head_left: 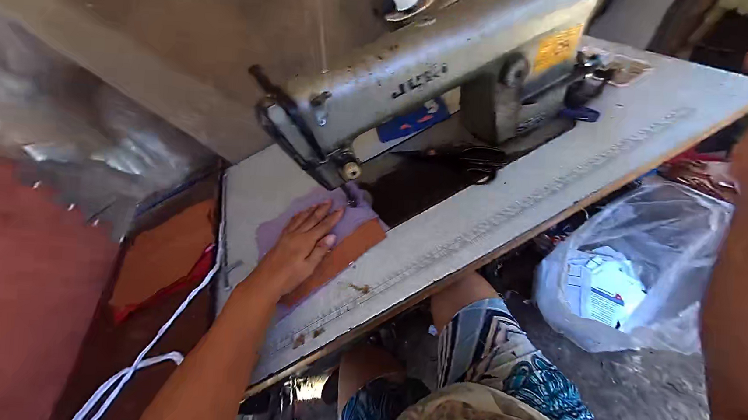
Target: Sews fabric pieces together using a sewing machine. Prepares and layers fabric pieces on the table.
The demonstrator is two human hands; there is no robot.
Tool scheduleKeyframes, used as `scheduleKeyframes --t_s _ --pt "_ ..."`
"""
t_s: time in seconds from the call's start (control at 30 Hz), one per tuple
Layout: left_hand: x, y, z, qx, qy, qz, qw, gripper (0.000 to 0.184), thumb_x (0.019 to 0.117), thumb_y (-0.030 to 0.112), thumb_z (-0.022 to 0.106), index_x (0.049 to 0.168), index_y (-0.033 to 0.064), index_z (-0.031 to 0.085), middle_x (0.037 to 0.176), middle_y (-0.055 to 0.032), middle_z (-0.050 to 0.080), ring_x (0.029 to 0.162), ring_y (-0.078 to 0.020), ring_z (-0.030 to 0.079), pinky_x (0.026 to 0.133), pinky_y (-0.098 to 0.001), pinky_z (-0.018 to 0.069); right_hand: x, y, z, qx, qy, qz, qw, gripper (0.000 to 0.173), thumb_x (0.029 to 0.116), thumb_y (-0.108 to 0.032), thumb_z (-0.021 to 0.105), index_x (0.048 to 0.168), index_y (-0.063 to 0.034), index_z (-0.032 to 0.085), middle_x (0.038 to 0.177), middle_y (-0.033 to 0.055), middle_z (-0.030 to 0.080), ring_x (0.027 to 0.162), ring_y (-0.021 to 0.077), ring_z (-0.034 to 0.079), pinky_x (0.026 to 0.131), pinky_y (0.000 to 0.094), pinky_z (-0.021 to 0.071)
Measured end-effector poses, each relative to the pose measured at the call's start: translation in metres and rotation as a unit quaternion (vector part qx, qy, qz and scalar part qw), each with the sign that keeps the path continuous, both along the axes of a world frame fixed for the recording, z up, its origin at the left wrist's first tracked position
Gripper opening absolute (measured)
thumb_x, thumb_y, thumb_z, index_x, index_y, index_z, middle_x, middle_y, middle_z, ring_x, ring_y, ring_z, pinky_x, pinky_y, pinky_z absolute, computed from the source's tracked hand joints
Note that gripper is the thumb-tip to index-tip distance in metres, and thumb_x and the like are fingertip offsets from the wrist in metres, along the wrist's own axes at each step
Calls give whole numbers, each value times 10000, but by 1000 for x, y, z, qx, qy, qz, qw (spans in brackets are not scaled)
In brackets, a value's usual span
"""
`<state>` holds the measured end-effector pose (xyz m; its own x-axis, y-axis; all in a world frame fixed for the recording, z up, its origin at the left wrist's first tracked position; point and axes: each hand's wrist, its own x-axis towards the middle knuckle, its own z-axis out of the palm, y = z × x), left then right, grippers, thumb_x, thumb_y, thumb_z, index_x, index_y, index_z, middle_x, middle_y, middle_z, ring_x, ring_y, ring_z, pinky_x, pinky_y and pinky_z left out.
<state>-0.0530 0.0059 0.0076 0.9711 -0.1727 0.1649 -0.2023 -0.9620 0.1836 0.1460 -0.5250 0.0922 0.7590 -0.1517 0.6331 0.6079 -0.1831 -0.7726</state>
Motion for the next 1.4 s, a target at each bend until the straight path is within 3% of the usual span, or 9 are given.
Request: scheduleKeyframes --t_s 0.07,0.13,0.27,0.33,0.77,0.97,1.13,1.27,1.4 --pt "-1 8 -6 11 -21 -37 999 589 1094 465 241 1564 185 460 1654 -102 357 1549 -307 282 1249 -574 208 -52 102 2 -130 -77 121 981 380 1037 -196 494 1304 72 535 1287 120 613 1167 115 608 1007 307 525" --pt "-3 12 -9 11 -23 -57 998 572 1092 471 241 1554 234 479 1666 -97 333 1559 -318 252 1243 -613 179 -92 192 -27 -287 -117 248 918 302 1004 -217 592 1196 -9 698 1229 142 678 1172 236 639 1026 442 525" --pt "-2 16 -9 16 -24 -68 997 541 1091 476 249 1543 303 493 1668 -60 338 1563 -305 249 1244 -621 163 -135 289 -69 -543 -63 402 735 533 1076 -406 494 1443 -24 545 1493 202 526 1439 377 444 1185 604 306" --pt "-3 17 -8 23 -23 -68 997 548 1090 482 236 1543 309 492 1664 -59 348 1559 -309 259 1245 -617 164 -140 299 -69 -584 -52 399 706 569 1087 -422 458 1453 10 511 1513 215 495 1452 380 420 1190 614 277" --pt "-10 -43 6 21 69 183 980 555 1077 575 260 1616 443 276 1715 -131 176 1565 -447 126 1132 -790 115 -95 299 -59 -643 -72 320 692 503 1091 -422 453 1421 -63 579 1495 136 549 1434 330 473 1150 661 317" --pt "-2 -76 39 103 205 254 939 714 1024 701 264 1654 394 126 1681 -280 144 1473 -584 248 1044 -755 333 -76 303 -59 -644 -70 274 711 480 1071 -428 503 1376 -76 619 1428 139 598 1394 361 502 1118 700 321" --pt "-10 -33 68 91 82 121 985 588 1092 541 315 1540 203 492 1448 -166 591 1228 -396 639 951 -646 512 -106 299 -63 -557 -148 256 776 413 1014 -362 613 1222 -12 686 1264 207 656 1276 412 576 1071 679 395" --pt "-18 17 36 14 -60 -74 995 354 1045 240 465 1224 114 742 1382 -92 647 1345 -312 554 1136 -550 408 -157 300 -76 -532 -175 375 739 473 1070 -354 499 1411 -35 574 1423 174 595 1367 356 532 1106 593 414" --pt "-29 12 4 -65 -46 -86 993 350 1038 270 483 1244 181 752 1435 -12 627 1439 -250 471 1206 -474 330 -165 302 -76 -586 -147 386 698 532 1092 -368 449 1428 36 529 1452 205 556 1381 378 509 1123 615 373"
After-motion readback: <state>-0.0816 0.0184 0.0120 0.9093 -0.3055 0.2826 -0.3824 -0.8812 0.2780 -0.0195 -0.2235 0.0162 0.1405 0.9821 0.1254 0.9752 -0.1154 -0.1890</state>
